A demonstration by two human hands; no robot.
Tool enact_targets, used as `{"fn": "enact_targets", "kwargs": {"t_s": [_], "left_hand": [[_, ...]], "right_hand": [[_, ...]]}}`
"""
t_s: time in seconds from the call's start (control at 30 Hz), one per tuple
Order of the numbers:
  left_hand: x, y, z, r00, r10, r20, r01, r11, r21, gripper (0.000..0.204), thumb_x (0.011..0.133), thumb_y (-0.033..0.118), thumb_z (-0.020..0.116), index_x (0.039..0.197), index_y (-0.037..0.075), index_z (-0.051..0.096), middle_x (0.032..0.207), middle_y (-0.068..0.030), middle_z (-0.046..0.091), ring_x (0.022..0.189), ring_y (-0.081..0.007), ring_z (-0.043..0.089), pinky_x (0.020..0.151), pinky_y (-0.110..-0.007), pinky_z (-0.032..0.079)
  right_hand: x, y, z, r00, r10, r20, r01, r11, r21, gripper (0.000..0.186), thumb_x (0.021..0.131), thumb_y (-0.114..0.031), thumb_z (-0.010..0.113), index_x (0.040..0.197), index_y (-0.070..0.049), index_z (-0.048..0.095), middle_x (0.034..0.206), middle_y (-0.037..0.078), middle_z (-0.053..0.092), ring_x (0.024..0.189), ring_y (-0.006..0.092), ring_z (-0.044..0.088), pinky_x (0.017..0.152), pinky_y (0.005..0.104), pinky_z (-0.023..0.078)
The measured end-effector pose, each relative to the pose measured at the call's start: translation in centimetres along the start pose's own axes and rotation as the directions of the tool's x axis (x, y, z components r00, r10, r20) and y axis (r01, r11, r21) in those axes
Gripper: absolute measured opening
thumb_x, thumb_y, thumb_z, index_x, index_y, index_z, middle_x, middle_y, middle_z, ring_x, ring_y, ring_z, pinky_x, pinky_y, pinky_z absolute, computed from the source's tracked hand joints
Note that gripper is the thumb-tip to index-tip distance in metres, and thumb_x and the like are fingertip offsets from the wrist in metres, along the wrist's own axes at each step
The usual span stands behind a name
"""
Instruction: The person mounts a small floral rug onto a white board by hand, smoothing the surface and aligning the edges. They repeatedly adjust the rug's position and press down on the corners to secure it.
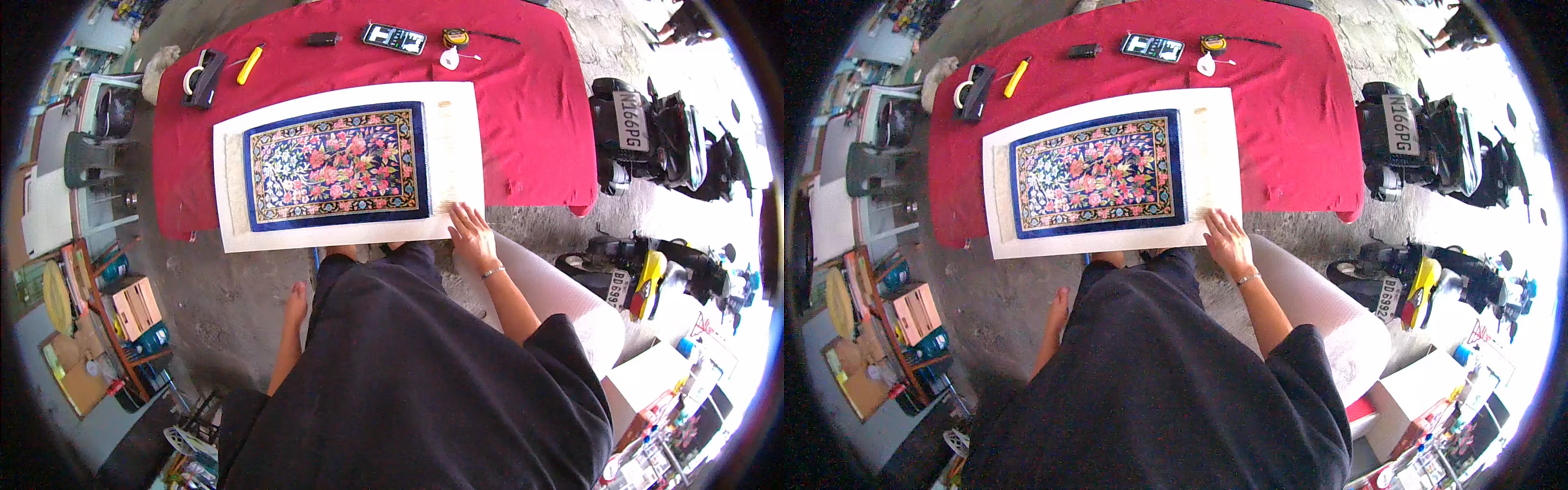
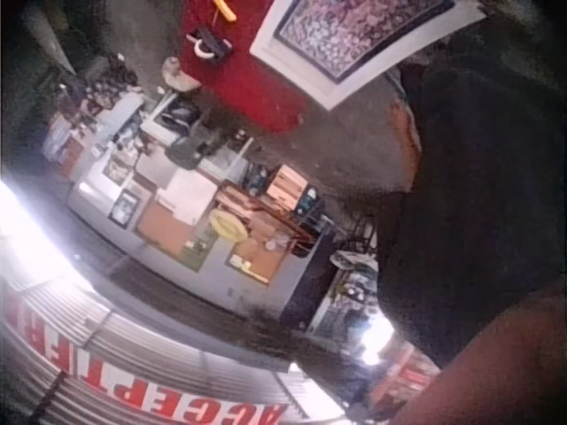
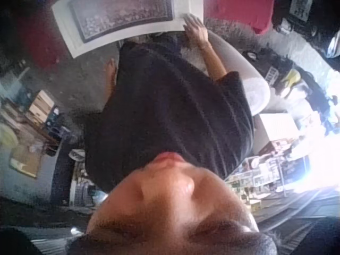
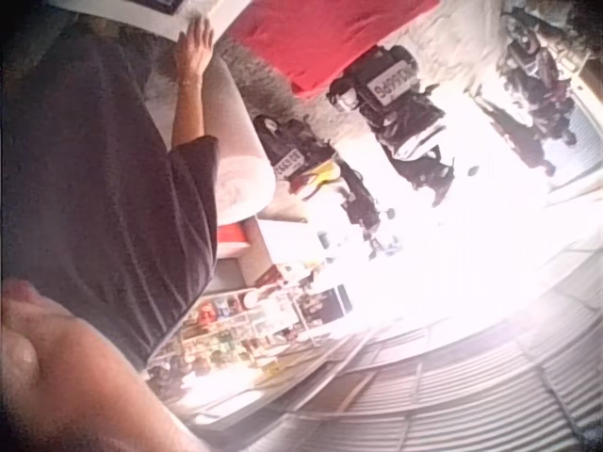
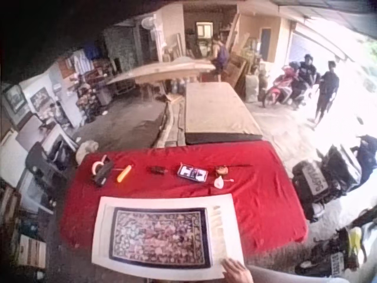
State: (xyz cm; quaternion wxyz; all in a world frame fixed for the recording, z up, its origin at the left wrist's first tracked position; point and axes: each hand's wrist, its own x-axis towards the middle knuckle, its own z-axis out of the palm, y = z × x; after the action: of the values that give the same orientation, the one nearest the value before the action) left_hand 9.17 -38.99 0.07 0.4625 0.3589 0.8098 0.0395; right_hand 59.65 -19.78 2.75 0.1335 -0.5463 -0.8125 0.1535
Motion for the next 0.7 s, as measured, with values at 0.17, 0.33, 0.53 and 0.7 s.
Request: {"fn": "enact_targets", "kwargs": {"t_s": [0.17, 0.33, 0.53, 0.7], "left_hand": [[1.0, -3.4, 1.9, 0.996, -0.082, 0.027, 0.083, 0.996, -0.032, 0.078, 0.102, 0.062, 0.028, 0.144, -0.001, 0.049, 0.149, -0.0263, 0.045, 0.141, -0.0394, 0.039, 0.117, -0.042, 0.029], [1.8, -5.0, 2.2, 0.982, -0.112, 0.153, 0.114, 0.994, -0.005, 0.079, 0.101, 0.066, 0.025, 0.139, 0.004, 0.056, 0.138, -0.0252, 0.056, 0.132, -0.041, 0.05, 0.11, -0.044, 0.037], [0.4, -3.2, 2.6, 0.992, -0.06, 0.111, 0.072, 0.992, -0.103, 0.078, 0.102, 0.065, 0.023, 0.134, 0.005, 0.061, 0.13, -0.0256, 0.062, 0.126, -0.0418, 0.054, 0.107, -0.043, 0.039], [0.7, -3.8, 2.5, 0.991, -0.112, 0.078, 0.12, 0.987, -0.109, 0.076, 0.103, 0.063, 0.022, 0.137, 0.006, 0.059, 0.133, -0.0245, 0.061, 0.129, -0.0396, 0.054, 0.108, -0.043, 0.039]], "right_hand": [[0.9, -0.6, -0.7, 1.0, -0.013, -0.022, 0.014, 1.0, 0.018, 0.046, 0.092, -0.019, 0.067, 0.135, -0.008, 0.058, 0.146, 0.01, 0.054, 0.138, 0.0282, 0.048, 0.113, 0.0452, 0.04], [0.5, -0.6, -0.7, 0.996, -0.061, 0.061, 0.058, 0.997, 0.052, 0.047, 0.09, -0.017, 0.067, 0.136, -0.008, 0.058, 0.144, 0.01, 0.055, 0.136, 0.0275, 0.05, 0.113, 0.0454, 0.04], [0.3, -0.8, -0.1, 0.999, -0.042, -0.029, 0.043, 0.999, 0.014, 0.039, 0.09, -0.018, 0.068, 0.127, -0.006, 0.063, 0.142, 0.012, 0.057, 0.134, 0.0297, 0.052, 0.111, 0.0468, 0.042], [0.5, -1.2, -0.3, 0.998, -0.063, 0.011, 0.062, 0.996, 0.056, 0.036, 0.09, -0.019, 0.068, 0.124, -0.007, 0.064, 0.143, 0.011, 0.057, 0.135, 0.0288, 0.051, 0.111, 0.0466, 0.041]]}}
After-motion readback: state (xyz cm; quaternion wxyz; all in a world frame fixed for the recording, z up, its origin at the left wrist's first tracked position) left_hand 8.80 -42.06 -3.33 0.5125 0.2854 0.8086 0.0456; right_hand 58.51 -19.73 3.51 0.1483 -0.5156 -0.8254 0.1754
